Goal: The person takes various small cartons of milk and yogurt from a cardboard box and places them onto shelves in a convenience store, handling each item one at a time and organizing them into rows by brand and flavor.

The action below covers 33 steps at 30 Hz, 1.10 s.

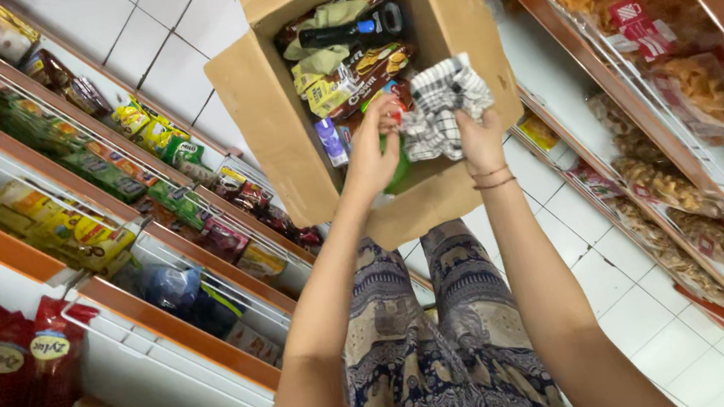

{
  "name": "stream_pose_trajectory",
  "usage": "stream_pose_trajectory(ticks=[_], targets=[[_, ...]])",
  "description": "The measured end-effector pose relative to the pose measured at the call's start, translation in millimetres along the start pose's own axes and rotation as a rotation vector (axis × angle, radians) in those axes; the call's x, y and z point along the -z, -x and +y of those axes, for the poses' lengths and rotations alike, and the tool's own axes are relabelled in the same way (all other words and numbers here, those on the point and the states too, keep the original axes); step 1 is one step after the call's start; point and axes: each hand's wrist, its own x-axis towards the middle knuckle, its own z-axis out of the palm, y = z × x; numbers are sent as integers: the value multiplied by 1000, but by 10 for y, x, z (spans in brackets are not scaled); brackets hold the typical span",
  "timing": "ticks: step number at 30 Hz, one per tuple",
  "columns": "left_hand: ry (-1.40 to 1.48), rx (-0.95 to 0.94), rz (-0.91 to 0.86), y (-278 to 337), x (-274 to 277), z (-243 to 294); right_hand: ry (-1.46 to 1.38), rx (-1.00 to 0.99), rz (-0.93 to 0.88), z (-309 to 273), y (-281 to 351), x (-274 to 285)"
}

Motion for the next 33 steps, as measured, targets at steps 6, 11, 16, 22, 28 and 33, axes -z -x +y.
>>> stream_pose_trajectory(ticks=[6, 11, 16, 22, 28, 33], targets=[[-779, 186, -237, -751, -310, -563, 519, 185, 118, -91, -127, 370], [-810, 461, -268, -839, -519, -675, 602, 281, 74, -176, -147, 395], [-959, 383, -252, -928, -607, -911, 616, 314, 52, -184, -98, 367], [-873, 284, -213, -984, -550, -1025, 647, 295, 55, -181, -88, 266], [-710, 297, -163, -1046, -431, -936, 714, 340, 43, -182, -71, 137], [-555, 285, -75, -969, -336, -842, 937, 369, -33, -112, 30, 42]])
